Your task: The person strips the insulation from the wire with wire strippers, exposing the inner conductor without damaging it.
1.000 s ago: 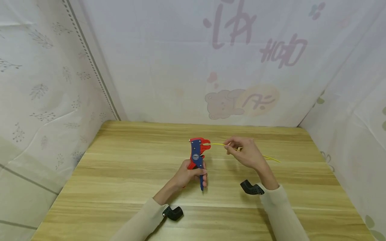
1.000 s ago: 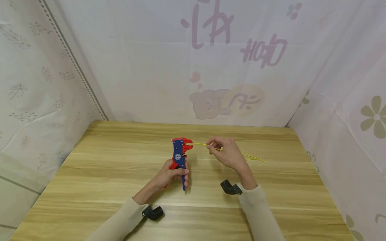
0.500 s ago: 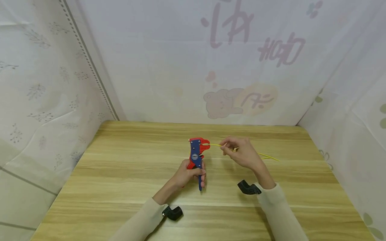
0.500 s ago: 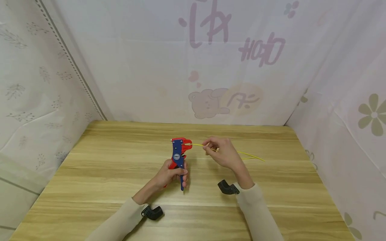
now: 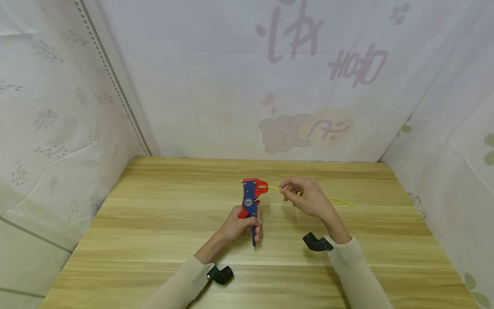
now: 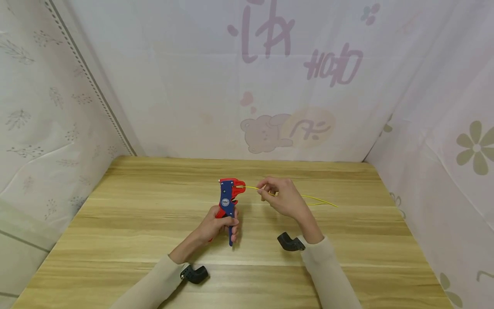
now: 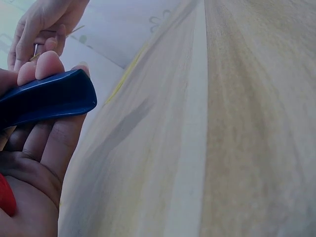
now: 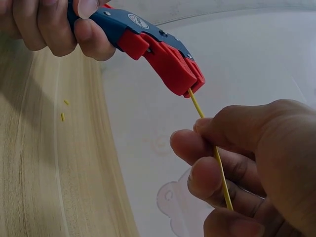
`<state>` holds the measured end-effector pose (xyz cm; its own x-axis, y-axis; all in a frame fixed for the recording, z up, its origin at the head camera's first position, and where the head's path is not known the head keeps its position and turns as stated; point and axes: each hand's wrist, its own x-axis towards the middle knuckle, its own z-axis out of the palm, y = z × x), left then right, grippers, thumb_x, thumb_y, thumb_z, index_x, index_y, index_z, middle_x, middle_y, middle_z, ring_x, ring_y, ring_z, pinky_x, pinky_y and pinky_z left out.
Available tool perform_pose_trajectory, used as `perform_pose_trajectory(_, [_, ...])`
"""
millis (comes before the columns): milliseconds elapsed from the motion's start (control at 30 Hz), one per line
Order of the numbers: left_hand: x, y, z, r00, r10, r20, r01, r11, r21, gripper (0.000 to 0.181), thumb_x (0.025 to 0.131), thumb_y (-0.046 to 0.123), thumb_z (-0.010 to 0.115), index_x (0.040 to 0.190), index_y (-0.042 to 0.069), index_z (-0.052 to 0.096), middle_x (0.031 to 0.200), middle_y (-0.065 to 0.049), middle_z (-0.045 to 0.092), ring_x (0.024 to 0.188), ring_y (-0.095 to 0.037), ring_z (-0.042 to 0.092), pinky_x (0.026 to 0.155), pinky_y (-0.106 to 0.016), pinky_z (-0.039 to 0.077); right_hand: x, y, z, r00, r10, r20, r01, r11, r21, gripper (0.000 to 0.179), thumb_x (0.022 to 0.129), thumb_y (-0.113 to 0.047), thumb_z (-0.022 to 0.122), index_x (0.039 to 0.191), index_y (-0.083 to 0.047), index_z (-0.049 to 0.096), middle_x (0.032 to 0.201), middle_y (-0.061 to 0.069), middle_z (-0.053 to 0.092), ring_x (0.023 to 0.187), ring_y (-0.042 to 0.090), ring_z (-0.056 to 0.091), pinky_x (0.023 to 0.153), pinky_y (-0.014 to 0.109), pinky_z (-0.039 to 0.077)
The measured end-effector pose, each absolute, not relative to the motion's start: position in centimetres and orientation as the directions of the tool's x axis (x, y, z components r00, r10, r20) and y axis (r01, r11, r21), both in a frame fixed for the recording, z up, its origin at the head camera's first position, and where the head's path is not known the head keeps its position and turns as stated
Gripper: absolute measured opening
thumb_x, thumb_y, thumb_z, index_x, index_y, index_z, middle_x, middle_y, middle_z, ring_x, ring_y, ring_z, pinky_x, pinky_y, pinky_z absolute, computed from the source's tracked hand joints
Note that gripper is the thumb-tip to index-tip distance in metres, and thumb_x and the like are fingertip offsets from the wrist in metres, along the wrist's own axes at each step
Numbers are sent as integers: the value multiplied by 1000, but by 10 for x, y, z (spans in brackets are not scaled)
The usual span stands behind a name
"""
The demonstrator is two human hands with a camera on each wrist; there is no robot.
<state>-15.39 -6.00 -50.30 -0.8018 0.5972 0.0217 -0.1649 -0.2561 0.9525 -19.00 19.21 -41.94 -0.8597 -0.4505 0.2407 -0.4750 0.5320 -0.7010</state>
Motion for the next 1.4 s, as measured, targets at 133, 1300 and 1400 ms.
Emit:
perform_pose_trajectory(133, [-154, -60, -504, -803, 595, 39, -147, -261, 954, 5, 94, -2, 52, 94, 2, 52, 66, -1, 61, 55, -15, 65, 56, -31, 61, -190, 192, -419, -859, -452, 243, -476, 527, -703, 7, 98, -13, 69, 104, -11, 72, 73, -4, 71, 56, 6, 61, 50, 23, 48])
perform_pose_trajectory(1300, [-160, -67, -503, -862, 506, -34, -188, -257, 948, 5, 94, -2, 56, 96, -5, 53, 68, -3, 67, 57, -17, 69, 60, -35, 63, -191, 194, -420, -868, -446, 217, -450, 525, -722, 10, 99, -12, 67, 108, -10, 72, 72, -5, 69, 55, 5, 58, 49, 24, 48])
perform_pose_trajectory(1400, [-161, -68, -504, -850, 526, -27, -184, -249, 951, 14, 97, -3, 56, 104, -14, 50, 74, -6, 70, 64, -19, 73, 67, -38, 65, -191, 195, -421, -871, -439, 219, -448, 528, -721, 10, 99, -12, 67, 108, -11, 72, 73, -6, 69, 57, 5, 59, 49, 23, 47])
